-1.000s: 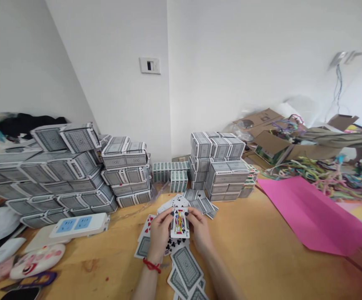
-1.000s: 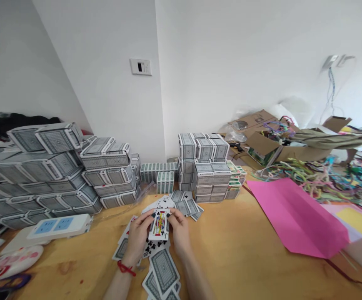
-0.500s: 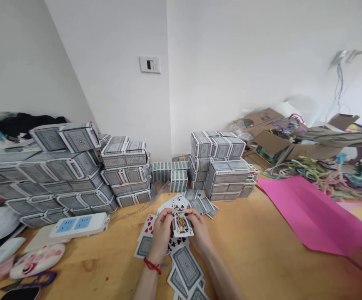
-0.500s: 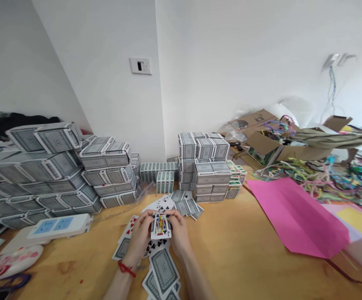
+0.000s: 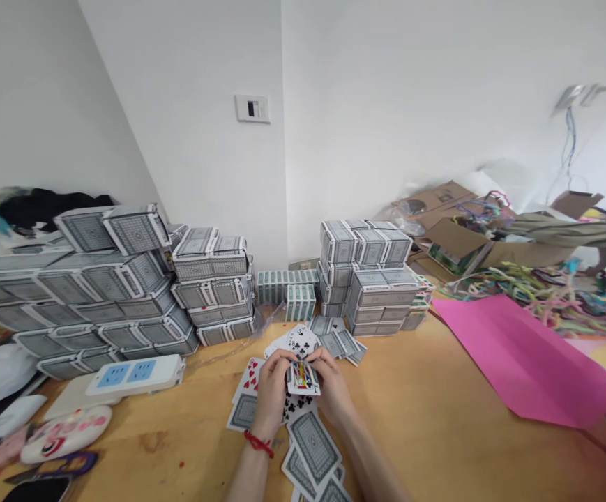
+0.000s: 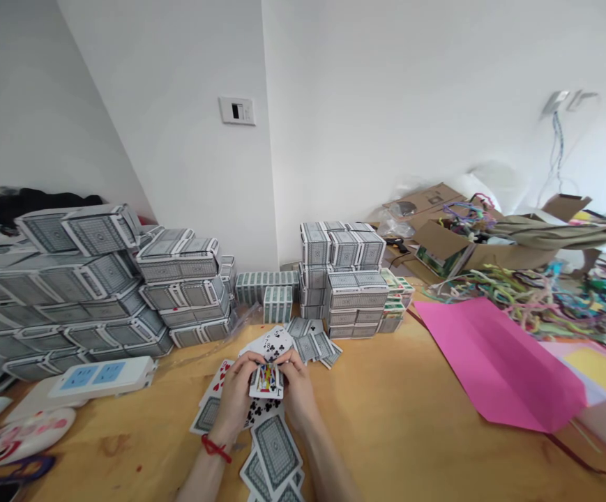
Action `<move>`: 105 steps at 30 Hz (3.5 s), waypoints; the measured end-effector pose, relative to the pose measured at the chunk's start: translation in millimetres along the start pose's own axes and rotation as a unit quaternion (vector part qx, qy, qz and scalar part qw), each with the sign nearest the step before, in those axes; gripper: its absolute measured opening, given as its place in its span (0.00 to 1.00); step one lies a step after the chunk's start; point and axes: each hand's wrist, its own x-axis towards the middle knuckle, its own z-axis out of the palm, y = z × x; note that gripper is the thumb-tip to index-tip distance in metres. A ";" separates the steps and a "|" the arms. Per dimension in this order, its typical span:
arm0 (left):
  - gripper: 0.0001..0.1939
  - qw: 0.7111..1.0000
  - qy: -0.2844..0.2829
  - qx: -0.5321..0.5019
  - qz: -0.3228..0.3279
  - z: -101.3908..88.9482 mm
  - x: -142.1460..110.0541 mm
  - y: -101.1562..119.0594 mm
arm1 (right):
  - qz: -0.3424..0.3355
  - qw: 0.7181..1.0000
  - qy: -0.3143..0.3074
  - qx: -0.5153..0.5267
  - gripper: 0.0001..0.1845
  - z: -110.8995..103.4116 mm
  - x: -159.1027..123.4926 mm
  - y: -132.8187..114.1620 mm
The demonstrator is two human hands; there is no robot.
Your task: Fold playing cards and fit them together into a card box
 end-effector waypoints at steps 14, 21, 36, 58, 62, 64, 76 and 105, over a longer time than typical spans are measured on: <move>0.04 0.999 -0.023 0.019 0.013 0.4 -7.3 11.7 | 0.203 0.978 0.039 0.023 0.13 -0.9 -1.1 4.0; 0.04 0.999 -0.034 0.037 0.018 -2.9 -9.6 10.9 | 0.161 0.985 -0.038 -0.039 0.17 -6.8 -1.6 3.2; 0.17 0.997 -0.057 -0.032 -0.043 -12.8 3.0 8.5 | 0.008 0.984 -0.058 -0.167 0.20 -7.1 3.5 3.6; 0.11 0.996 0.052 0.069 0.011 -8.5 4.5 -2.4 | -0.115 0.935 -0.077 -0.325 0.18 -6.6 1.5 7.9; 0.11 0.989 0.037 0.130 0.064 -7.6 3.9 -0.7 | -0.102 0.951 -0.068 -0.285 0.17 -3.6 0.1 5.4; 0.10 0.981 0.029 0.162 0.105 -6.0 2.4 1.9 | -0.106 0.954 -0.066 -0.273 0.17 -2.2 -0.6 3.4; 0.10 0.967 0.027 0.215 0.136 -2.7 0.4 1.9 | -0.072 0.962 -0.055 -0.258 0.18 -3.0 0.2 2.0; 0.14 0.968 0.056 0.233 0.071 -0.1 -0.7 0.2 | -0.072 0.959 -0.049 -0.271 0.12 -11.6 5.7 6.7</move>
